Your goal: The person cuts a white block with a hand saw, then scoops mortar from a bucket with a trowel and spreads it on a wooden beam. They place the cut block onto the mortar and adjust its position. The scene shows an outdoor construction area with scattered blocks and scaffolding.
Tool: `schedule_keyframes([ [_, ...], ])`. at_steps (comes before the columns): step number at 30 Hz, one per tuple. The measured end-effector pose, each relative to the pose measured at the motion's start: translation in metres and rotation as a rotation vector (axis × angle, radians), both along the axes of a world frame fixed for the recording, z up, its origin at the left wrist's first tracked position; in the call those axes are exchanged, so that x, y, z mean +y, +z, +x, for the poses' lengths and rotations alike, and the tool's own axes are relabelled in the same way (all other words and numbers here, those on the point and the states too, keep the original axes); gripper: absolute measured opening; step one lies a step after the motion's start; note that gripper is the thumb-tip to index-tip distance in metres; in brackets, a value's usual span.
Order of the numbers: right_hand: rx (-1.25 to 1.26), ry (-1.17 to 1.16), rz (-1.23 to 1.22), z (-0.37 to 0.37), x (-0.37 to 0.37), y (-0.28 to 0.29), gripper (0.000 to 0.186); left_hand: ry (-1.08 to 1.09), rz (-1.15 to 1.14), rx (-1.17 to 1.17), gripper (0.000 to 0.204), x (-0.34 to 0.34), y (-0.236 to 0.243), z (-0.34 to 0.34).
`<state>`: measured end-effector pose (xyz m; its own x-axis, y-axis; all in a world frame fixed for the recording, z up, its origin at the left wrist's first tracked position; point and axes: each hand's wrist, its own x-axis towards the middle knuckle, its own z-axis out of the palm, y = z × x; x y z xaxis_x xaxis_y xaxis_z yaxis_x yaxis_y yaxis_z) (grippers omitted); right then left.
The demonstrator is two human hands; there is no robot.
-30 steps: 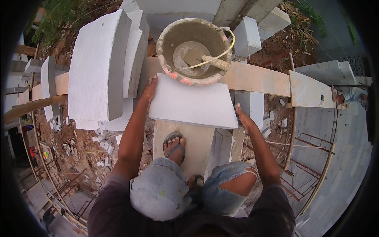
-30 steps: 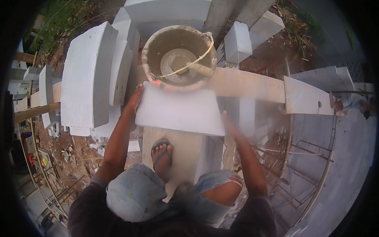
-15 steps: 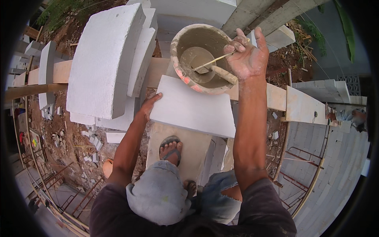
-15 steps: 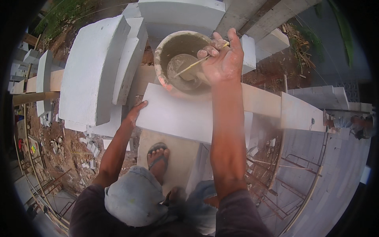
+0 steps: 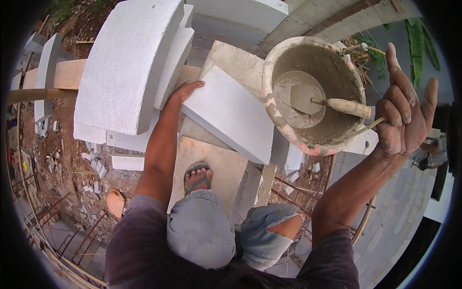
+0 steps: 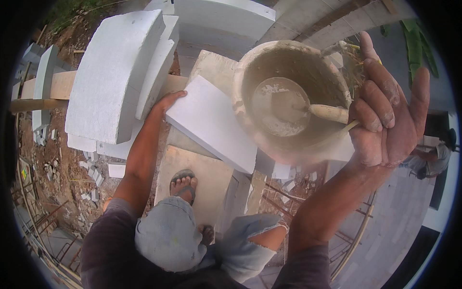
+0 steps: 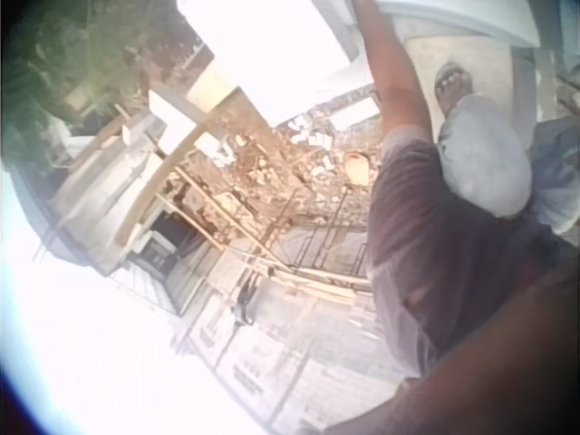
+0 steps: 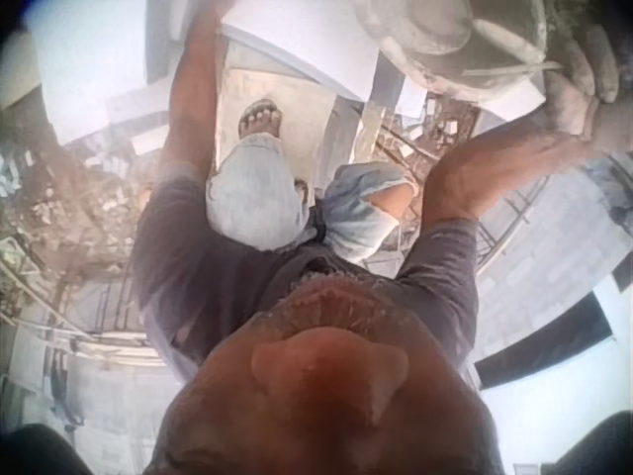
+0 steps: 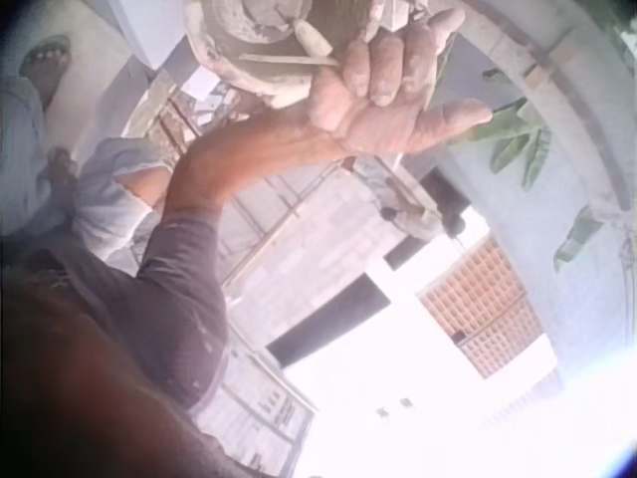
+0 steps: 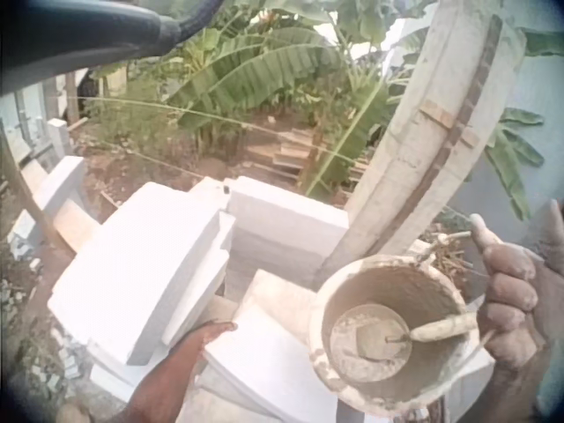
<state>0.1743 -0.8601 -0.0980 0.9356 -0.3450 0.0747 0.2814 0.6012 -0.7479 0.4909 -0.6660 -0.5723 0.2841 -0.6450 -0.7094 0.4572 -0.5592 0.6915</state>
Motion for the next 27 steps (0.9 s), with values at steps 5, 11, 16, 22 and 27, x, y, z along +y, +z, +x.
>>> schedule_keyframes([
  [5, 0.006, -0.189, -0.026, -0.057, 0.009, 0.005, 0.088, -0.122, 0.099, -1.167, 0.094, 0.0, 0.039, -0.042],
  [11, -0.069, -0.499, 0.06, -0.166, 0.059, -0.026, 0.09, -0.938, -0.366, -1.506, 0.123, 0.011, 0.068, -0.184],
  [16, -0.035, -0.495, 0.051, -0.16, 0.085, -0.031, 0.09, -0.932, -0.312, -1.511, 0.12, 0.006, 0.044, -0.183],
  [22, 0.042, -0.479, 0.04, -0.169, 0.099, -0.03, 0.091, -0.917, -0.146, -1.564, 0.121, -0.037, 0.016, -0.173],
  [27, 0.116, -0.476, 0.049, -0.17, 0.11, -0.037, 0.092, -0.776, 0.007, -1.612, 0.124, -0.104, 0.015, -0.154],
])
